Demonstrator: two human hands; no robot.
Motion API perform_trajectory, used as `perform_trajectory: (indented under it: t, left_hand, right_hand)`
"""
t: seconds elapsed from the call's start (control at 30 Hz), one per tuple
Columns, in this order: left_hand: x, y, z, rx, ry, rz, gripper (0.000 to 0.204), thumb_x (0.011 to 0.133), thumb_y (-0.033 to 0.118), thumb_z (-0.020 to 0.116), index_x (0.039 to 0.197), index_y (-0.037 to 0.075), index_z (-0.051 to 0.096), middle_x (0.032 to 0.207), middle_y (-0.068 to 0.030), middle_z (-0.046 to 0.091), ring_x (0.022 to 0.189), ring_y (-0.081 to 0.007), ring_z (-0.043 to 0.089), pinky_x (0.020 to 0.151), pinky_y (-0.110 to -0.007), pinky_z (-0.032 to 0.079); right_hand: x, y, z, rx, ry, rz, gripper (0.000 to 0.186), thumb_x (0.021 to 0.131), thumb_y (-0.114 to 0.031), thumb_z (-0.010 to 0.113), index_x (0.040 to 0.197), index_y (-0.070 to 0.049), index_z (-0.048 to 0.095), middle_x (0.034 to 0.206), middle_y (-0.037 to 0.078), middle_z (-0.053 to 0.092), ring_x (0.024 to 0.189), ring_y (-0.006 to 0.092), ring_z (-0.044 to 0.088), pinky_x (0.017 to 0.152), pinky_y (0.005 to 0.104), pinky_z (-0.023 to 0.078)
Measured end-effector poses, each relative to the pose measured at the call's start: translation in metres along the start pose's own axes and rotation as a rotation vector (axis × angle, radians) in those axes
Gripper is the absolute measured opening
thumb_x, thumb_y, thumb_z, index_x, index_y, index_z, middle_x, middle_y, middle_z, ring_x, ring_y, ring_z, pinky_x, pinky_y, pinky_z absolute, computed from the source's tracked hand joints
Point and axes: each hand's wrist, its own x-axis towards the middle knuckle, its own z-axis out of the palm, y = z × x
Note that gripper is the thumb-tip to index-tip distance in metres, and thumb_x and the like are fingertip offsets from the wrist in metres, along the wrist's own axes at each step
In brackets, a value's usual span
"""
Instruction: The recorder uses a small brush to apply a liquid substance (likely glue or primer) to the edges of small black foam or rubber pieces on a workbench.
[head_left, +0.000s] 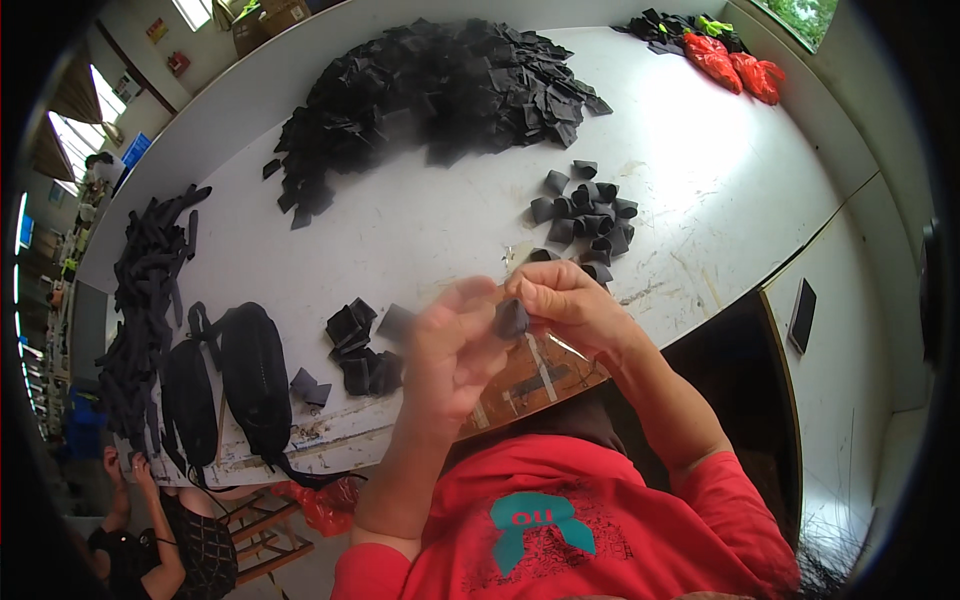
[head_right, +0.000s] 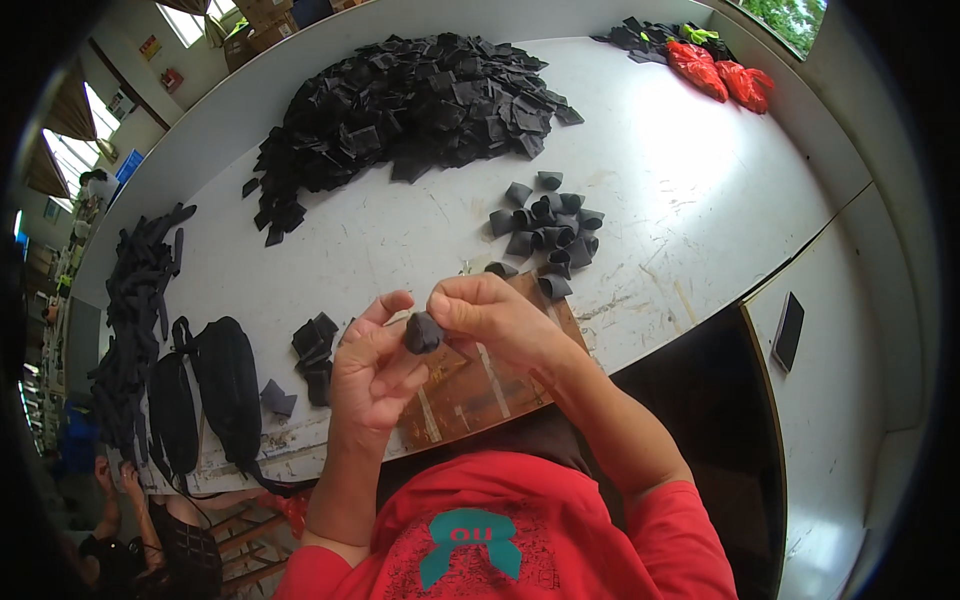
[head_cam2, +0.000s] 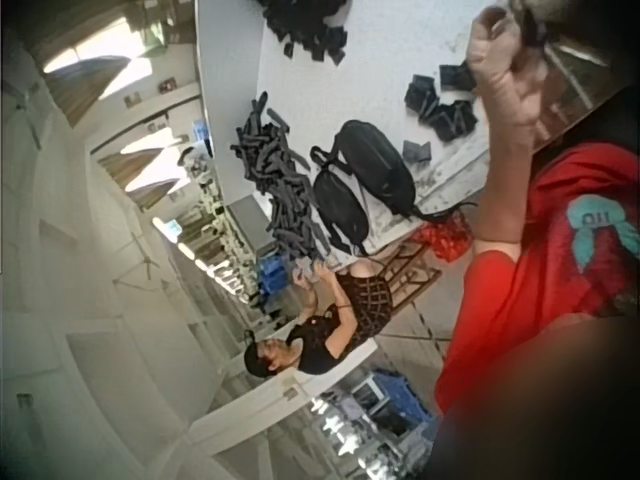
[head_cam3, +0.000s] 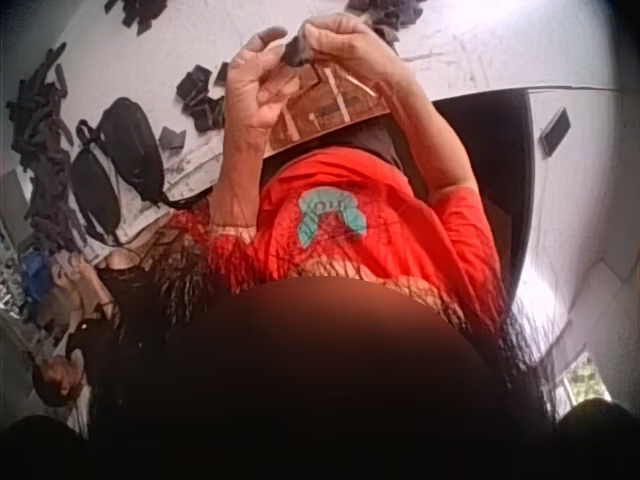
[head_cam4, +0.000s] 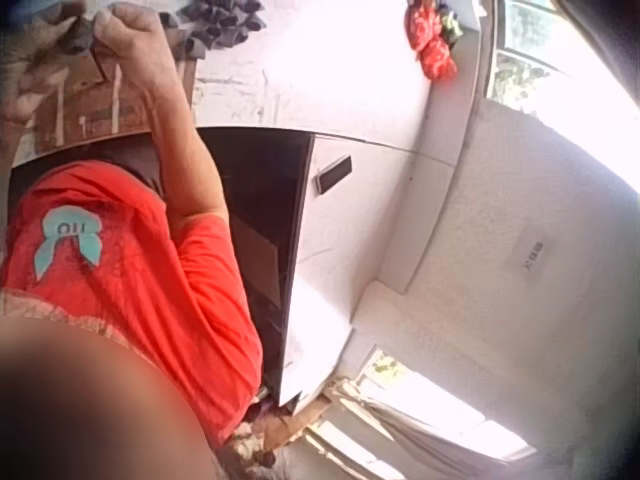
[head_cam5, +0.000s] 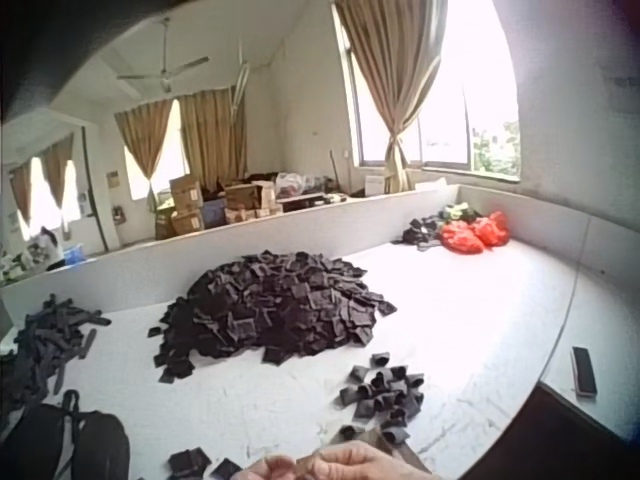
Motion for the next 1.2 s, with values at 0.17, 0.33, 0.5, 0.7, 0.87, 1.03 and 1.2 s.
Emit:
perform_trajectory:
  t: [0.17,0.33,0.5,0.7,0.87,1.03,1.2]
  left_hand:
    - [-0.004,-0.013,0.010,0.779,0.124,0.455,0.028,0.088,0.005,0.049,0.114,-0.001,0.044,0.086,-0.0085,0.059,0.059,-0.0042,0.050,0.050,-0.016,0.037]
    - [0.003,0.000,0.013,1.271,-0.068,0.725,0.021,0.086,0.004,0.052,0.105,-0.005,0.055,0.102,-0.0115,0.057,0.092,-0.0139,0.053,0.080,-0.025,0.042]
    - [0.004,0.000,0.017,1.279,-0.105,0.759,0.009,0.085,0.002,0.054,0.090,-0.004,0.059,0.087,-0.0088,0.059,0.080,-0.0122,0.054,0.073,-0.023,0.043]
    - [0.006,0.000,0.018,1.414,-0.064,0.815,0.009,0.083,0.003,0.054,0.090,0.000,0.058,0.081,-0.0100,0.057,0.072,-0.0171,0.055,0.066,-0.026,0.044]
    - [0.003,-0.001,0.028,1.342,-0.098,0.851,0.009,0.084,0.006,0.056,0.089,-0.002,0.057,0.085,-0.0091,0.056,0.079,-0.0129,0.051,0.072,-0.023,0.041]
    - [0.001,-0.006,0.014,0.986,-0.045,0.763,0.014,0.083,0.005,0.056,0.095,-0.001,0.058,0.086,-0.0085,0.057,0.078,-0.0185,0.055,0.073,-0.026,0.042]
    - [0.003,-0.002,0.002,0.198,-0.155,0.406,0.013,0.087,0.014,0.053,0.094,0.005,0.058,0.092,-0.0097,0.053,0.091,-0.0226,0.050,0.086,-0.038,0.039]
  right_hand:
    - [-0.005,-0.002,0.000,-0.258,0.082,-0.005,0.035,0.088,-0.034,0.054,0.074,-0.002,0.054,0.059,-0.002,0.045,0.057,0.0071,0.041,0.050,0.0222,0.033]
    - [-0.019,0.001,0.019,-0.712,0.384,-0.443,0.037,0.081,-0.037,0.060,0.087,-0.001,0.056,0.074,0.008,0.053,0.064,0.0184,0.053,0.056,0.0290,0.042]
    - [-0.026,-0.010,0.027,-1.069,0.404,-0.661,0.036,0.067,-0.023,0.073,0.092,-0.003,0.058,0.081,0.009,0.055,0.064,0.0222,0.057,0.054,0.0298,0.047]
    - [-0.013,0.004,0.020,-0.976,0.400,-0.721,0.020,0.065,-0.007,0.071,0.080,-0.002,0.059,0.070,0.008,0.053,0.055,0.0218,0.053,0.047,0.0308,0.042]
    - [-0.014,0.005,0.024,-0.996,0.431,-0.729,0.018,0.068,-0.007,0.070,0.082,-0.001,0.059,0.071,0.008,0.053,0.055,0.0204,0.053,0.047,0.0293,0.043]
    - [-0.022,-0.017,0.036,-0.799,0.399,-0.509,0.019,0.067,-0.007,0.071,0.082,-0.001,0.060,0.071,0.007,0.055,0.058,0.0180,0.056,0.050,0.0272,0.045]
    - [-0.022,-0.020,0.032,-0.915,0.366,-0.568,0.016,0.070,0.000,0.066,0.084,0.000,0.060,0.074,0.008,0.056,0.062,0.0148,0.054,0.052,0.0245,0.042]
